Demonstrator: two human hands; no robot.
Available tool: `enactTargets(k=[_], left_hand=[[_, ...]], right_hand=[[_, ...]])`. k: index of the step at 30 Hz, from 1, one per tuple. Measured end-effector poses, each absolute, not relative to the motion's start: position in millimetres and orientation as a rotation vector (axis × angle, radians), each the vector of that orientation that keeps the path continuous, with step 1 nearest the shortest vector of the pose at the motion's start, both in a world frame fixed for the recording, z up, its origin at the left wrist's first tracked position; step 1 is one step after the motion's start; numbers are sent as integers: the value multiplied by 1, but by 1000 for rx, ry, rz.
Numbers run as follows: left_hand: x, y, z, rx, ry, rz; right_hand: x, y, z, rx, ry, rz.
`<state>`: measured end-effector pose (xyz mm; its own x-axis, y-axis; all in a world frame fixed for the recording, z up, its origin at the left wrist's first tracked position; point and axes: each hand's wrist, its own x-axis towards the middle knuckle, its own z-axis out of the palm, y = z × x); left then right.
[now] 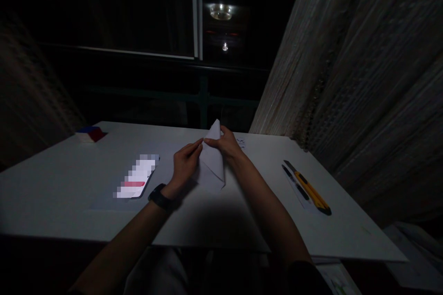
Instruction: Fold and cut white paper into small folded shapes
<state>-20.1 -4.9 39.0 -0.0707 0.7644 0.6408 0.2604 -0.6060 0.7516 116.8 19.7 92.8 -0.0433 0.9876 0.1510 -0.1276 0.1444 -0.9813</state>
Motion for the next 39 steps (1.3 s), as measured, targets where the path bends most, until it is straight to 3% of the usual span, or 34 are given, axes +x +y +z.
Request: enactTargets(k=[10, 26, 39], left_hand=[[-19, -6, 40, 1578, 1181, 1767], [-20, -6, 42, 1508, 1113, 1778], [-21, -11, 49, 1618, 1133, 1776]], right_hand=[[106, 27, 87, -967, -1212, 1153], [101, 22, 95, -862, -1136, 1254], [101, 24, 113, -904, -1198, 1132]])
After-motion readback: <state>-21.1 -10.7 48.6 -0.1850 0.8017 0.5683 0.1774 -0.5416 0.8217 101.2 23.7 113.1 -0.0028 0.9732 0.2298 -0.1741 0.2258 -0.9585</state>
